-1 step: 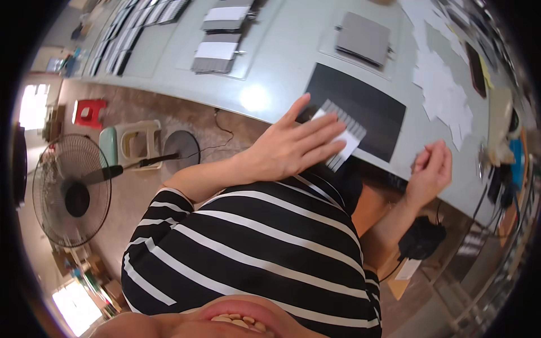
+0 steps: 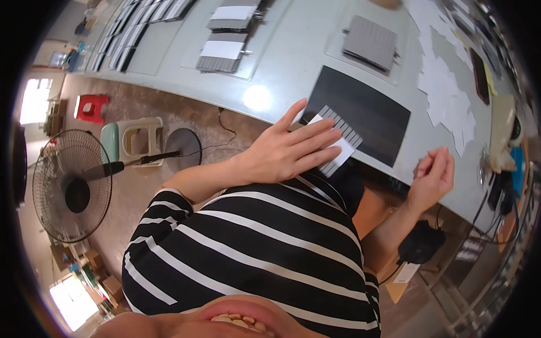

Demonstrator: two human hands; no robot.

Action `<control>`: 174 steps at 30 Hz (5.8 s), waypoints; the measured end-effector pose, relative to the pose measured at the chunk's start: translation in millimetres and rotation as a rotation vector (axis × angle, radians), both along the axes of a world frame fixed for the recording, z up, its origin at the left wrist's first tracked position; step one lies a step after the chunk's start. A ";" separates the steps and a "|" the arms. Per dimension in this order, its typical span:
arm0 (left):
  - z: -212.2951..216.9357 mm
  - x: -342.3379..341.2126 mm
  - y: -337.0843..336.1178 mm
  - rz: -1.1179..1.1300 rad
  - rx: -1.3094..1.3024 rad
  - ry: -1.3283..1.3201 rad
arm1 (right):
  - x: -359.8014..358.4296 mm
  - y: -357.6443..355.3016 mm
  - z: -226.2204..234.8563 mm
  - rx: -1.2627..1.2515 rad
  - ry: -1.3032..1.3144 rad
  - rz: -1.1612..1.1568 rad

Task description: The worker is assembling small transformer components by placing insulation sheets and pins onto metal grids at a workbench.

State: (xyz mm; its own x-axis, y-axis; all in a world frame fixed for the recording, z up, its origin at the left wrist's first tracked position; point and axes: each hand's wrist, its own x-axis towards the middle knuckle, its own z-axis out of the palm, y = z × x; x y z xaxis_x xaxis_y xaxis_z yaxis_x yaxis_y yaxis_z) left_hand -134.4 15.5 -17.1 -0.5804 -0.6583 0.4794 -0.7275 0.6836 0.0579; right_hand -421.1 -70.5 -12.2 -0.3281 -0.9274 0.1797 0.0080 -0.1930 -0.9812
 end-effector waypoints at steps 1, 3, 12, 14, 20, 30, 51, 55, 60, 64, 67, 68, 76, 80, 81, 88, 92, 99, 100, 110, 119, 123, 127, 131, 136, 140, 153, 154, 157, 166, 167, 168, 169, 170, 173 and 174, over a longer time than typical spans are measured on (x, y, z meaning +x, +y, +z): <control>0.2 7.7 6.9 0.019 -0.002 0.056 | -1.3 -0.3 -0.6 -0.001 0.007 0.007; 12.3 33.7 14.9 0.164 -0.059 0.007 | -2.7 -2.3 -2.5 -0.027 0.020 0.011; 27.2 157.6 -18.6 0.563 -0.213 -0.038 | -2.7 -5.8 -5.8 -0.011 0.047 -0.002; 27.6 160.2 -23.1 0.580 -0.197 -0.069 | -4.0 -6.3 -6.6 -0.003 0.056 -0.015; 25.0 162.1 -27.5 0.563 -0.176 -0.050 | -2.0 -3.3 -2.5 0.006 0.083 -0.020; 35.3 163.0 -25.2 0.558 -0.024 -0.073 | 7.9 4.5 0.7 0.032 0.073 0.005; 80.9 114.7 -67.2 0.340 -0.047 0.070 | 93.4 -87.6 45.0 -0.537 1.463 0.480; 84.5 98.2 -81.0 0.262 0.035 0.114 | 89.6 -89.5 40.7 -0.515 1.455 0.531; 83.2 77.8 -103.5 0.169 0.096 0.130 | 84.3 -86.0 37.4 -0.482 1.452 0.567; 76.0 64.9 -130.0 0.132 0.117 0.119 | 83.5 -88.8 36.8 -0.486 1.446 0.576; 68.1 59.9 -148.5 0.114 0.101 0.126 | 85.4 -91.7 35.1 -0.495 1.466 0.551; 66.3 58.6 -152.5 0.125 0.097 0.118 | 86.3 -92.1 34.9 -0.489 1.480 0.546; 64.0 56.2 -170.4 0.192 0.171 0.126 | 86.0 -94.3 36.2 -0.469 1.482 0.554; 59.5 52.5 -175.4 0.167 0.168 0.164 | 86.0 -95.1 35.1 -0.469 1.485 0.556; 59.0 51.9 -176.3 0.162 0.174 0.162 | 86.1 -95.1 35.2 -0.468 1.484 0.558; 58.0 52.3 -177.7 0.166 0.188 0.151 | 85.6 -91.3 37.6 -0.502 1.467 0.582; 60.2 51.8 -175.0 0.166 0.218 0.161 | 85.1 -92.3 38.6 -0.532 1.452 0.563; 58.5 49.7 -175.1 0.161 0.227 0.179 | 84.1 -89.1 42.5 -0.557 1.380 0.586; 58.0 49.2 -175.6 0.161 0.228 0.180 | 82.1 -90.8 43.3 -0.558 1.378 0.527; 55.5 49.2 -182.1 0.162 0.262 0.167 | 71.2 -112.4 43.6 -0.525 1.241 0.390; 60.4 43.6 -181.4 0.197 0.289 0.179 | 73.0 -119.1 40.9 -0.517 1.217 0.431; 60.7 44.0 -181.1 0.188 0.279 0.176 | 72.5 -120.8 41.5 -0.511 1.196 0.449; 54.6 48.8 -181.3 0.186 0.278 0.156 | 74.8 -124.4 41.4 -0.496 1.165 0.483; 54.5 47.5 -182.7 0.178 0.283 0.167 | 73.7 -126.6 45.3 -0.462 1.152 0.509; 55.0 46.7 -182.2 0.180 0.280 0.160 | 72.9 -129.9 46.0 -0.435 1.123 0.550; 55.6 46.0 -182.6 0.178 0.282 0.157 | 72.6 -131.1 50.6 -0.370 1.108 0.595; 56.4 45.5 -181.6 0.179 0.301 0.169 | 74.7 -130.0 59.9 -0.375 1.112 0.629; 57.4 44.5 -181.5 0.177 0.301 0.169 | 74.3 -130.1 60.4 -0.374 1.113 0.627; 59.6 43.1 -181.2 0.198 0.299 0.168 | 73.6 -130.4 60.2 -0.367 1.105 0.643; 59.0 43.7 -177.1 0.192 0.314 0.171 | 72.6 -132.6 58.5 -0.324 1.140 0.653; 58.9 43.1 -176.5 0.194 0.317 0.172 | 72.2 -132.7 58.5 -0.326 1.138 0.657; 59.3 43.2 -175.7 0.199 0.320 0.172 | 72.5 -133.0 58.8 -0.331 1.134 0.662; 58.7 43.7 -175.1 0.200 0.320 0.173 | 72.6 -133.2 59.3 -0.331 1.135 0.663; 57.3 44.6 -174.3 0.198 0.312 0.162 | 72.6 -133.3 59.8 -0.318 1.132 0.673; 55.2 46.1 -172.4 0.194 0.303 0.154 | 72.9 -133.0 61.9 -0.312 1.126 0.681; 55.1 46.6 -171.8 0.192 0.302 0.157 | 73.1 -132.9 62.9 -0.320 1.121 0.680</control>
